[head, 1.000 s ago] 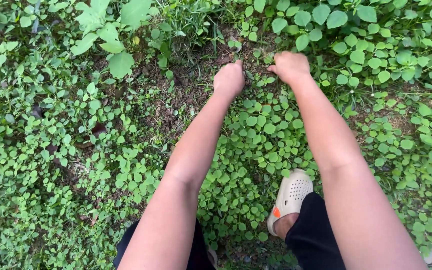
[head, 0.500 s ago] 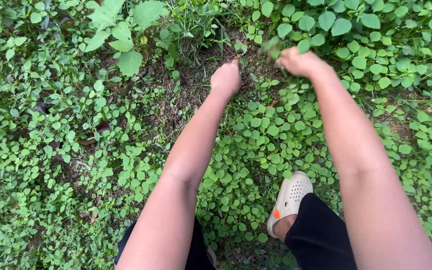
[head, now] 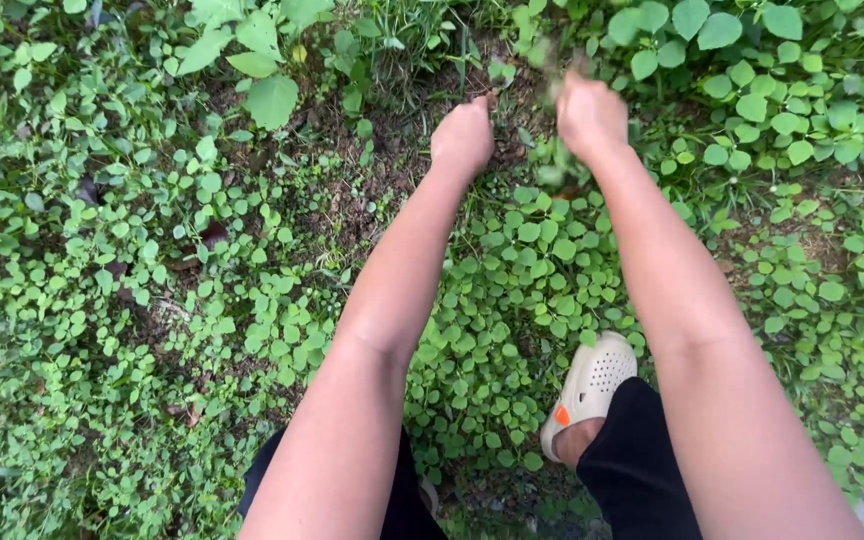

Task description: Pulling weeds and grass from the ground by hand in an outdoor area.

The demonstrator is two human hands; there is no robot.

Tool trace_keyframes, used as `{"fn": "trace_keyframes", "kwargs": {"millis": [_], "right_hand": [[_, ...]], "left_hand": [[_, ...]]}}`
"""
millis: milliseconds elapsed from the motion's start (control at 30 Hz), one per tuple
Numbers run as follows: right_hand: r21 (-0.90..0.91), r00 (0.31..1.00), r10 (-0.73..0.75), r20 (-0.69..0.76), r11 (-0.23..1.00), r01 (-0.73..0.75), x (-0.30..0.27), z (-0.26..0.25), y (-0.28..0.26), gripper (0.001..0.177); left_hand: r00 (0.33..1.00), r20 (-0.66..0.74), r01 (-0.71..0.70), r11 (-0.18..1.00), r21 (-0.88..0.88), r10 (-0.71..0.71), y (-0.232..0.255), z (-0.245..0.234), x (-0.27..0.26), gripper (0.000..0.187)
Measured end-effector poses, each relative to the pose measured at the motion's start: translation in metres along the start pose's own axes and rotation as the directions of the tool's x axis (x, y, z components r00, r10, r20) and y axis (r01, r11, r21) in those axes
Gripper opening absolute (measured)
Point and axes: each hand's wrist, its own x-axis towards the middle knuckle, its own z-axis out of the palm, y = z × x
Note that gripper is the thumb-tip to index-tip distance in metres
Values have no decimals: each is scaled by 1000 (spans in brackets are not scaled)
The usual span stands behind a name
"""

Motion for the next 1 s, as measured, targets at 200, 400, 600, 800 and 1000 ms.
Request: {"fn": "trace_keyframes", "kwargs": {"millis": [200, 400, 600, 800, 1000], "right_hand": [[-69, 840, 326, 435, 942, -330, 1, -25, -36, 35], [84, 762, 211, 612, 941, -328, 2, -32, -103, 40], [125, 720, -91, 688, 992, 5, 10, -71, -146, 55], [540, 835, -347, 427, 838, 72, 29, -103, -130, 48], [542, 984, -8, 176, 836, -90, 46, -75, -91, 23]], "left_hand": [[996, 46, 86, 987, -136, -80, -7, -15, -6, 46], [980, 176, 53, 727, -684, 95, 3, -30, 1, 87], [928, -155, 88, 604, -792, -338, -22, -25, 54, 28], [905, -380, -191, 615, -765, -191, -13, -98, 42, 45], [709, -704, 62, 998, -9, -51, -48, -111, 46, 55]]}}
